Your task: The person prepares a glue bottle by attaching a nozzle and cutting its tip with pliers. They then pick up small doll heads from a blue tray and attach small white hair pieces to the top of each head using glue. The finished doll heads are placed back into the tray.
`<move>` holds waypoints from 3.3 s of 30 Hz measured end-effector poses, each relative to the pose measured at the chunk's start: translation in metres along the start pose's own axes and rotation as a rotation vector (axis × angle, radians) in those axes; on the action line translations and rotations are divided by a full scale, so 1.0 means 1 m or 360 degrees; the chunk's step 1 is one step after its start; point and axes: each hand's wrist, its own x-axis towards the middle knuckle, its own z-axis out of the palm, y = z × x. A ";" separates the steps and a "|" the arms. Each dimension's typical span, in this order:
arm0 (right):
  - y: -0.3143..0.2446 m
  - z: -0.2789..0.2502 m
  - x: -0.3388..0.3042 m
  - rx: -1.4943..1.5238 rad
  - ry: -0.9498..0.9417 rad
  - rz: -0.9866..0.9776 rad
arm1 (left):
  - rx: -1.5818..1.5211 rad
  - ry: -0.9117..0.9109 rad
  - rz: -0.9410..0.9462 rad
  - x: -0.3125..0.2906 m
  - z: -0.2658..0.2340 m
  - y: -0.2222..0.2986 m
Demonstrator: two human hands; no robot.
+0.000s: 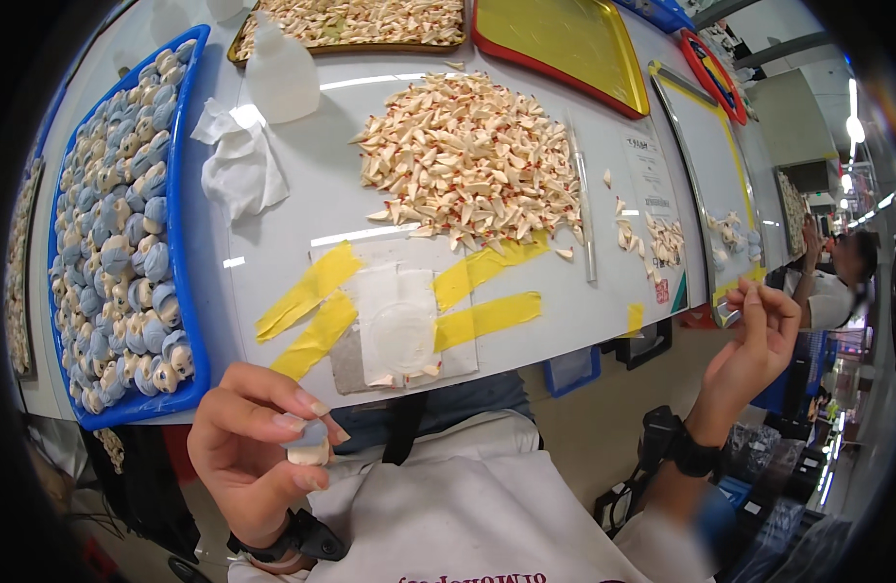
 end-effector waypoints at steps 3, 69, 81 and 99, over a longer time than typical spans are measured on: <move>0.007 -0.006 -0.013 -0.0010 -0.0092 0.0217 | -0.0001 -0.0027 0.0000 0.001 0.004 -0.002; -0.089 0.114 -0.109 0.0699 -0.1319 -0.0228 | -0.0024 0.0127 -0.0101 -0.006 0.040 -0.007; -0.086 0.109 -0.099 0.0358 -0.1381 -0.0694 | 0.0187 -0.0018 0.0173 -0.008 0.034 -0.010; -0.074 0.108 -0.101 0.0622 -0.1390 -0.0546 | 0.0455 -0.0153 0.0706 -0.006 0.029 -0.020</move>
